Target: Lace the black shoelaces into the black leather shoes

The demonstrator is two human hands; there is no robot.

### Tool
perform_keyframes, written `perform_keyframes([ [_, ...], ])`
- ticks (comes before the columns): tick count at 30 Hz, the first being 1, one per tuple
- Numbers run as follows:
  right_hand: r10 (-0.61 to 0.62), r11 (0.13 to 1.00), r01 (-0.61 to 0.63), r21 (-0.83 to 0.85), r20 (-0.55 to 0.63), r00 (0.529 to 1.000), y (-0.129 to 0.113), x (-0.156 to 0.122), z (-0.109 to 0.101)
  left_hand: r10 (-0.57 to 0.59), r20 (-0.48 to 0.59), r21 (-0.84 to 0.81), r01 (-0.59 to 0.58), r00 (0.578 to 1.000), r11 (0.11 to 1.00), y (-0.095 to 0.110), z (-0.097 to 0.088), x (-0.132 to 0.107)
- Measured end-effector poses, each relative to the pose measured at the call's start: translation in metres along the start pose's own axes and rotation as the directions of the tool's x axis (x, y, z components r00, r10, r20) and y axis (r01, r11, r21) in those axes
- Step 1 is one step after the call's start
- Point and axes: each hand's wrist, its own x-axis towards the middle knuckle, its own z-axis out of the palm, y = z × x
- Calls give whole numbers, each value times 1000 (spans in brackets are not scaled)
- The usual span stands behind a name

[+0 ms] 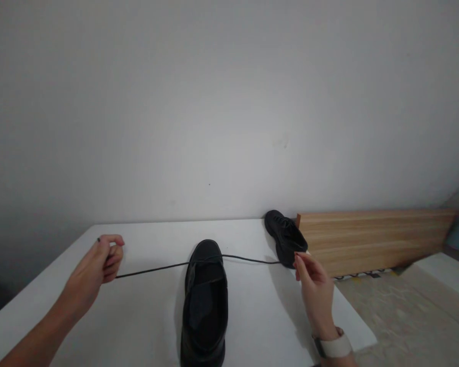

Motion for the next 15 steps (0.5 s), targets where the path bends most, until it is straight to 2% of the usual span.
perform_keyframes([
  [3,0,986,19,-168,112,994,13,0,-10,21,21,95,-22,1000,995,-9,6,-7],
  [6,-13,960,72,-271,212,977,20,0,-9,66,69,189,-78,995,979,-14,12,-13],
  [11,-63,929,185,-322,354,933,22,-4,0,105,142,313,-145,984,939,-10,17,-21],
  [15,-135,893,315,-323,474,870,28,-6,1,97,203,350,-165,974,922,0,21,-28],
])
